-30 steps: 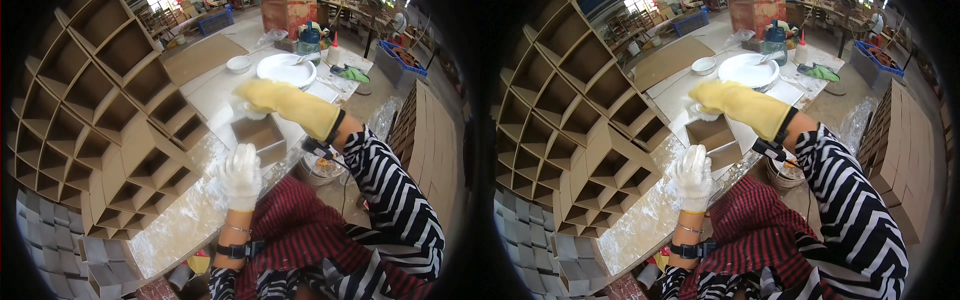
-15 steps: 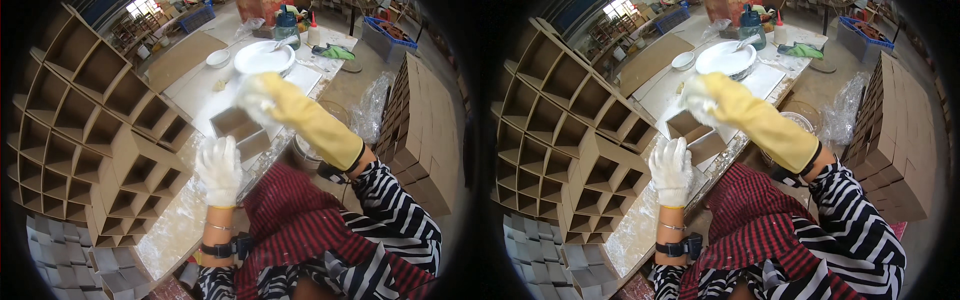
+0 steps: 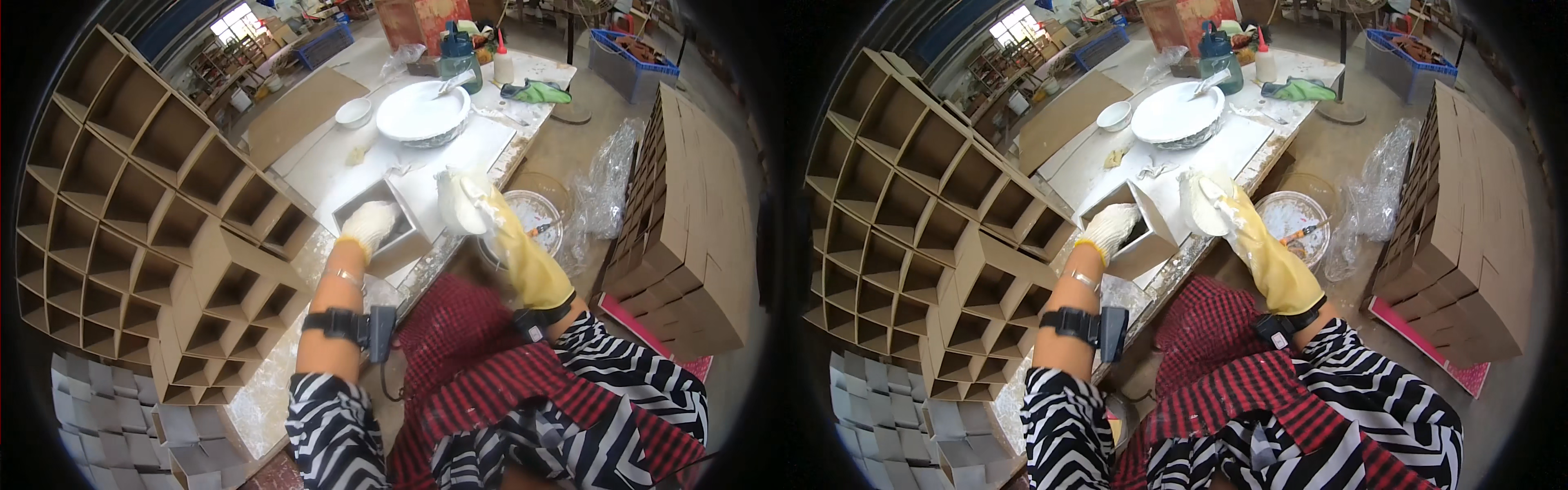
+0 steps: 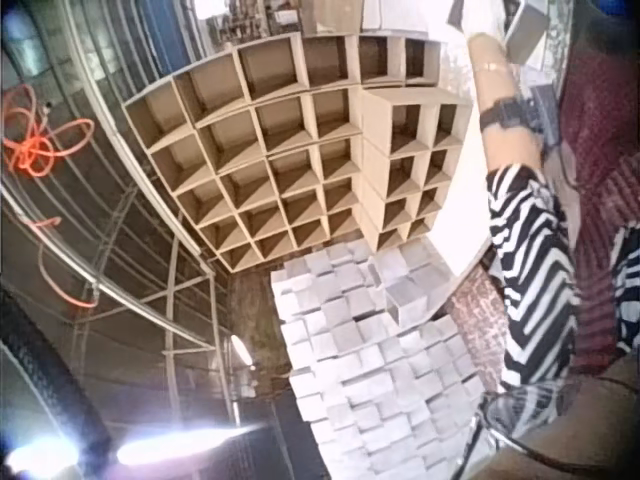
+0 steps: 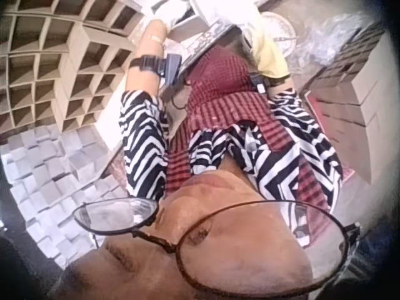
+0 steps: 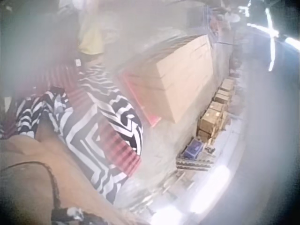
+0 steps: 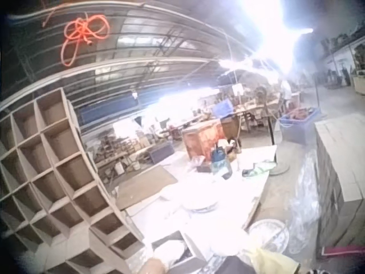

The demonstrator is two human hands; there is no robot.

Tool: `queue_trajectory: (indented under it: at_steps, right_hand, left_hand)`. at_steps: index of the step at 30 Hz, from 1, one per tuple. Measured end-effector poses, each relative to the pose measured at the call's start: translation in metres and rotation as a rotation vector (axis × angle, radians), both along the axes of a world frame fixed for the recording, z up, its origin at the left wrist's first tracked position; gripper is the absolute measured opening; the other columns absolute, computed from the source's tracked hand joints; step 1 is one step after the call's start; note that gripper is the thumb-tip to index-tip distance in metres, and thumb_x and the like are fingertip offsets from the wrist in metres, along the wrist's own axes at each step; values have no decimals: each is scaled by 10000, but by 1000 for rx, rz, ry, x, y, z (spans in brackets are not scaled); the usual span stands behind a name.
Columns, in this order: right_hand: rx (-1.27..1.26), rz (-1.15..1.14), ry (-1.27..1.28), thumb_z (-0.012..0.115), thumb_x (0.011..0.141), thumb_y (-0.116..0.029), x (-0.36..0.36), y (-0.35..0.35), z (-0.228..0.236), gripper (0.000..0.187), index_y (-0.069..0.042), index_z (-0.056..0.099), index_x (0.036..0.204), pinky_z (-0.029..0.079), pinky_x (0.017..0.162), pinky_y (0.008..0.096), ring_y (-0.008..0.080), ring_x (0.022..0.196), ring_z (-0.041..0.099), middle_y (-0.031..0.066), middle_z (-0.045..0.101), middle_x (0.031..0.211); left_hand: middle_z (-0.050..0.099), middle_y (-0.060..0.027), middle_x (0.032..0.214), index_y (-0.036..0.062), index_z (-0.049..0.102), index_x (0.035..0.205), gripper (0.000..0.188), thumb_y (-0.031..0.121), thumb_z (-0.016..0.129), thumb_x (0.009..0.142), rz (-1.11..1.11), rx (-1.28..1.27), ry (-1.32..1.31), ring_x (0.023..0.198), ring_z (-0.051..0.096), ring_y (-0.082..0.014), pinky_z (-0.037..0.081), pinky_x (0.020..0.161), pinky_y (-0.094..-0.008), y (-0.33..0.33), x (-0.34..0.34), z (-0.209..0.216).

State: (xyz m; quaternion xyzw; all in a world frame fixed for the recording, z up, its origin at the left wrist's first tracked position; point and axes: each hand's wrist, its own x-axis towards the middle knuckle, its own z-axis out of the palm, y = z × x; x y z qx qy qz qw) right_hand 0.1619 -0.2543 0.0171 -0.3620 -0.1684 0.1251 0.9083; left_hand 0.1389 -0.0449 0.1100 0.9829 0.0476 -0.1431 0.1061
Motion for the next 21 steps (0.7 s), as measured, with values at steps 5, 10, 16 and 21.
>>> queue_trajectory:
  at_steps: [5, 10, 16, 21]
  right_hand:
    - [-152, 110, -36, 659, 834, -152, -24, 13, 37, 463, -14, 496, 1244, 443, 902, 268, 145, 1033, 565, 73, 590, 1136]
    - [-605, -169, -491, 673, 803, -156, -35, 25, 55, 453, -41, 534, 1218, 433, 921, 323, 231, 1013, 584, 132, 599, 1121]
    - [-922, -443, -1270, 715, 692, -184, -61, 49, 117, 430, -85, 578, 1087, 448, 871, 418, 350, 929, 584, 159, 607, 952]
    - [-1349, -114, -1275, 739, 663, -240, -66, 70, 124, 445, -100, 582, 1056, 457, 831, 440, 352, 928, 562, 150, 578, 948]
  left_hand:
    - [622, -158, 1117, -4, 589, 1135, 382, 279, 420, 940, 301, -1158, -369, 972, 616, -273, 500, 830, -341, 55, -60, -60]
    - [597, -112, 1067, 41, 559, 1135, 331, 240, 444, 897, 482, -1881, -671, 989, 573, -265, 460, 861, -370, 30, -100, -58]
    - [552, -124, 1171, 67, 529, 1172, 400, 300, 490, 851, 219, -689, -1096, 1083, 522, -242, 422, 904, -378, 37, -93, -73]
    - [496, -114, 1271, 61, 454, 1277, 536, 450, 393, 913, 206, -982, -1043, 1153, 464, -274, 374, 990, -391, 36, -96, -81]
